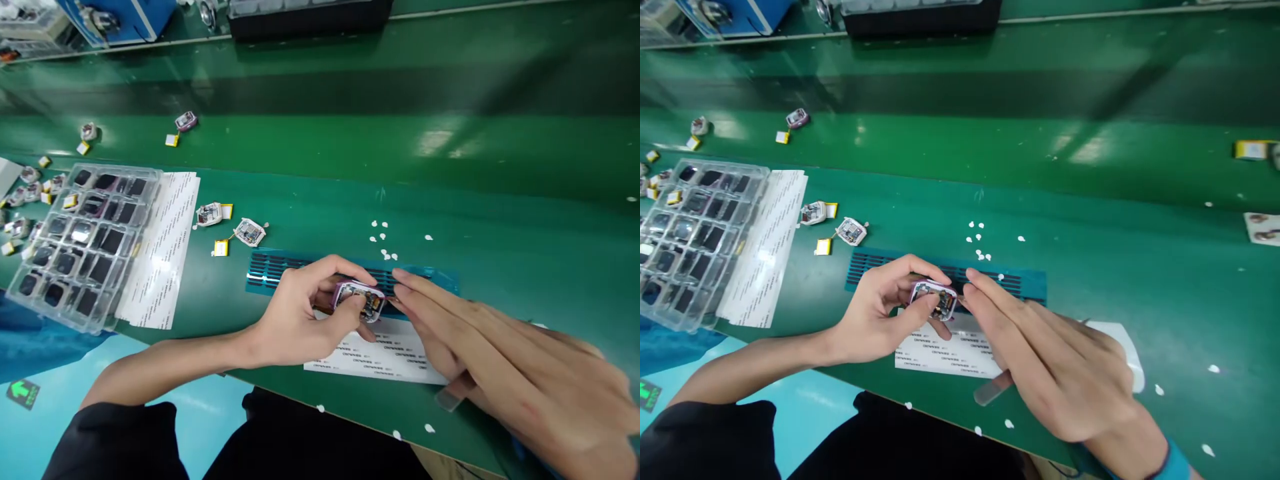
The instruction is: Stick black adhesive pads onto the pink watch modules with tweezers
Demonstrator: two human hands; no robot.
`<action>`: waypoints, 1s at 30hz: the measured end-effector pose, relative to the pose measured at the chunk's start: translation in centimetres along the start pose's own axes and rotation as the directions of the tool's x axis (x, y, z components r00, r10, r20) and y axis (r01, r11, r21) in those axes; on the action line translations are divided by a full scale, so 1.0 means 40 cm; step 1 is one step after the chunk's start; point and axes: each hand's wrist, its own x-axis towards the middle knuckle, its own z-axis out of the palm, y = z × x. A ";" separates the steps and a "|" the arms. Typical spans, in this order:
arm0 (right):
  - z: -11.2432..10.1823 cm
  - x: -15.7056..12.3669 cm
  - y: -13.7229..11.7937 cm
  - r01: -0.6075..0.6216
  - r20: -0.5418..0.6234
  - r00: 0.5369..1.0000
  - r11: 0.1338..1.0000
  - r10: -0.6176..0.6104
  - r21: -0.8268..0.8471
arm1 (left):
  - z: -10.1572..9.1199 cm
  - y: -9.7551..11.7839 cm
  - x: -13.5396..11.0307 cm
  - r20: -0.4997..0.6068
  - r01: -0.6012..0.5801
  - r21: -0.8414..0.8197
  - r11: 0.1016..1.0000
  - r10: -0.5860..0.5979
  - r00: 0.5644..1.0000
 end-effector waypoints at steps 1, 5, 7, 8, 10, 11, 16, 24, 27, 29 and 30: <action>0.003 -0.009 0.002 -0.003 -0.005 1.000 1.000 0.003 0.004 | 0.002 -0.001 -0.001 -0.008 -0.001 0.012 1.000 0.001 1.000; 0.018 -0.042 0.004 -0.018 -0.007 1.000 1.000 0.018 0.024 | 0.008 -0.012 -0.009 -0.007 -0.013 0.060 0.998 0.014 1.000; 0.024 -0.048 -0.004 -0.015 -0.021 1.000 0.999 0.016 0.034 | 0.012 -0.019 -0.013 -0.024 -0.035 0.102 0.994 0.038 0.999; 0.026 -0.047 -0.010 -0.012 -0.030 0.999 0.999 0.013 0.040 | 0.013 -0.023 -0.015 -0.038 -0.055 0.125 0.991 0.060 0.997; 0.030 -0.037 -0.025 0.002 -0.052 0.999 0.999 0.001 0.048 | 0.016 -0.029 -0.018 -0.056 -0.124 0.171 0.977 0.135 0.989; 0.032 -0.030 -0.033 0.014 -0.069 0.998 0.999 -0.011 0.046 | 0.017 -0.030 -0.019 -0.062 -0.170 0.202 0.965 0.185 0.981; 0.046 0.011 -0.053 0.124 -0.120 0.984 0.988 -0.135 -0.091 | 0.012 -0.028 -0.023 -0.062 -0.352 0.371 0.859 0.401 0.914; 0.036 0.063 -0.029 0.016 -0.163 0.986 0.955 0.034 0.296 | 0.009 -0.013 -0.024 -0.020 -0.370 0.296 0.881 0.392 0.920; 0.030 0.082 -0.038 -0.131 -0.072 0.980 0.874 0.186 0.467 | 0.012 -0.017 -0.026 0.007 -0.361 0.340 0.869 0.381 0.924; 0.032 0.089 -0.039 -0.202 -0.006 0.968 0.798 0.250 0.567 | 0.012 -0.022 -0.029 0.021 -0.341 0.363 0.867 0.358 0.934; 0.034 0.091 -0.037 -0.222 0.021 0.965 0.765 0.263 0.605 | 0.012 -0.025 -0.030 0.025 -0.329 0.376 0.866 0.346 0.938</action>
